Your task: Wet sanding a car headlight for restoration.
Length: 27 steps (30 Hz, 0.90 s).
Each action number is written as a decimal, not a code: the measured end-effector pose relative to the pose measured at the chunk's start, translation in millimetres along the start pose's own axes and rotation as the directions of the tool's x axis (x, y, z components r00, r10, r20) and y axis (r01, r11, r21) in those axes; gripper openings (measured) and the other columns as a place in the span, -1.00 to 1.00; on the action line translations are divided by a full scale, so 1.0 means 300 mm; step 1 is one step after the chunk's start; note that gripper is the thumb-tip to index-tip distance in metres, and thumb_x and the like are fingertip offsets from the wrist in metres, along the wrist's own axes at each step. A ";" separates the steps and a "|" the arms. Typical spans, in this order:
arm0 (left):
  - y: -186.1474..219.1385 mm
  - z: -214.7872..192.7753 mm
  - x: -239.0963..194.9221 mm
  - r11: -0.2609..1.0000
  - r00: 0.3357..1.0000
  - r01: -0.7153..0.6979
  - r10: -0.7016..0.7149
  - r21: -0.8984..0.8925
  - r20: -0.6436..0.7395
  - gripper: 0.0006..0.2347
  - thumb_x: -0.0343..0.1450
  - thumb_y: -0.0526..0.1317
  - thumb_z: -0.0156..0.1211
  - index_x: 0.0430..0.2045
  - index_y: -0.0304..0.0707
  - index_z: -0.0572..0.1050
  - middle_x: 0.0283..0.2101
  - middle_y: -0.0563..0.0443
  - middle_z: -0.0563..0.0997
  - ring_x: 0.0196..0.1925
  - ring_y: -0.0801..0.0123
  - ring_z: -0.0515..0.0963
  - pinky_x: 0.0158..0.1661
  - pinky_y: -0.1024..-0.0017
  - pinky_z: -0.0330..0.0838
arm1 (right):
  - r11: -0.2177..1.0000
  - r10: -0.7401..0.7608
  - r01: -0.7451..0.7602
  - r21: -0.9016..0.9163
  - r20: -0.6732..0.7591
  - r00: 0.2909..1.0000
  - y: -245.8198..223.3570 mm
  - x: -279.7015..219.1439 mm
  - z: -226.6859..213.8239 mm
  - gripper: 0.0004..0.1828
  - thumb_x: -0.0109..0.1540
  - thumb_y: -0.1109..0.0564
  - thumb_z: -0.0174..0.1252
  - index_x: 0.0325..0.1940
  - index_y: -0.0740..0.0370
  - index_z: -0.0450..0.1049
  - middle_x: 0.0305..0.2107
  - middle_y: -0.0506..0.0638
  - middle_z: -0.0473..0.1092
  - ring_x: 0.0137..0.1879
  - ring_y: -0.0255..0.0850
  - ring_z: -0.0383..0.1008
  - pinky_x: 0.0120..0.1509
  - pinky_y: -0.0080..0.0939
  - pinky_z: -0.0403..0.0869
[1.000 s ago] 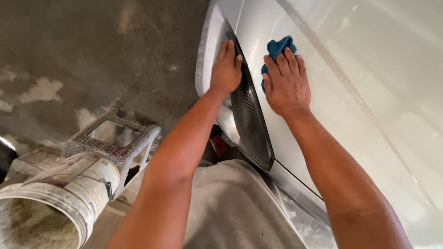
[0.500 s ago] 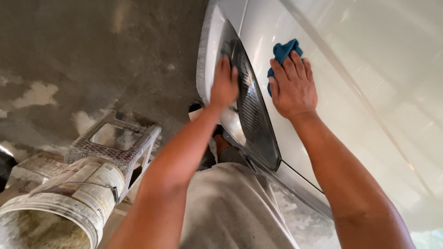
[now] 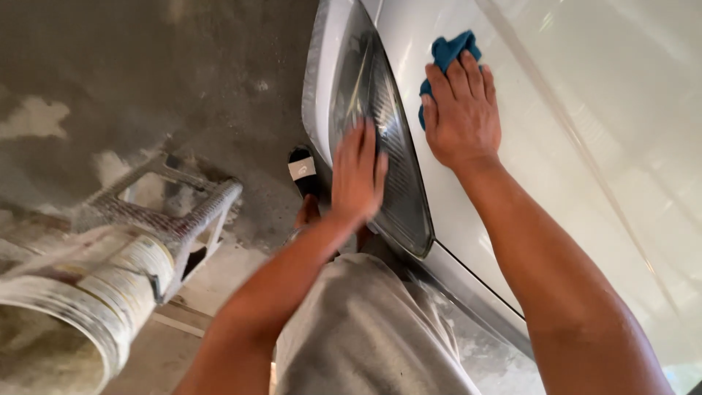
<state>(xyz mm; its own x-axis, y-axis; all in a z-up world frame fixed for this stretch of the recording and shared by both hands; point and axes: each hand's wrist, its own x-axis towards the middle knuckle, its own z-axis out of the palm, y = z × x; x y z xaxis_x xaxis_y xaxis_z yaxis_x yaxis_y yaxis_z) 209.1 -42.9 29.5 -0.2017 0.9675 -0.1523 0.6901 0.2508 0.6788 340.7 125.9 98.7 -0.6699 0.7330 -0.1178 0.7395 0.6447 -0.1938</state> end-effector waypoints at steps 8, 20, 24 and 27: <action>0.178 0.019 -0.107 0.997 0.991 -0.072 0.071 -0.004 -0.115 -0.46 0.58 -0.15 0.01 0.45 -0.45 0.12 0.49 -0.36 0.13 0.53 -0.15 0.17 0.45 -0.08 0.07 | 0.996 -0.079 0.082 0.027 -0.084 0.993 0.044 0.018 0.033 -0.54 0.50 0.04 0.00 0.47 0.22 0.30 0.36 0.22 0.22 0.57 0.20 0.01 0.63 0.26 -0.07; 0.180 0.025 -0.035 0.987 0.999 -0.027 0.030 0.156 -0.014 -0.47 0.59 -0.09 -0.09 0.46 -0.32 0.04 0.55 -0.19 0.00 0.58 -0.03 0.04 0.47 -0.10 -0.05 | 0.993 -0.111 0.113 0.017 -0.113 0.987 0.043 0.042 0.019 -0.53 0.46 0.03 0.04 0.44 0.22 0.29 0.34 0.22 0.22 0.52 0.21 0.03 0.58 0.26 -0.05; 0.245 0.103 -0.245 0.998 0.995 -0.011 0.018 0.068 -0.102 -0.47 0.60 -0.12 -0.07 0.48 -0.33 0.03 0.58 -0.22 -0.01 0.61 -0.05 0.05 0.50 -0.05 -0.04 | 0.992 -0.113 0.119 0.049 -0.111 0.987 0.047 0.036 0.031 -0.53 0.48 0.05 0.05 0.46 0.21 0.29 0.33 0.18 0.25 0.50 0.17 0.08 0.60 0.26 -0.04; 0.287 0.161 -0.461 0.980 0.966 -0.196 0.196 0.015 -0.171 -0.45 0.61 -0.15 -0.03 0.51 -0.32 0.00 0.59 -0.21 -0.07 0.62 -0.08 0.03 0.53 -0.06 -0.09 | 0.985 -0.172 0.173 -0.013 -0.193 0.966 0.064 0.035 0.043 -0.52 0.44 0.10 0.04 0.45 0.23 0.31 0.30 0.21 0.25 0.51 0.19 0.08 0.57 0.25 -0.03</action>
<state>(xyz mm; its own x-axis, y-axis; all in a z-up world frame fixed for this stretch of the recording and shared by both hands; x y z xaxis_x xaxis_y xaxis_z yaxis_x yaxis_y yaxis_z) 330.1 -153.6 74.3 -0.1783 0.9780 0.1083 0.7264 0.0566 0.6849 347.1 143.2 81.0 -0.7616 0.6390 0.1079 0.6133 0.7645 -0.1984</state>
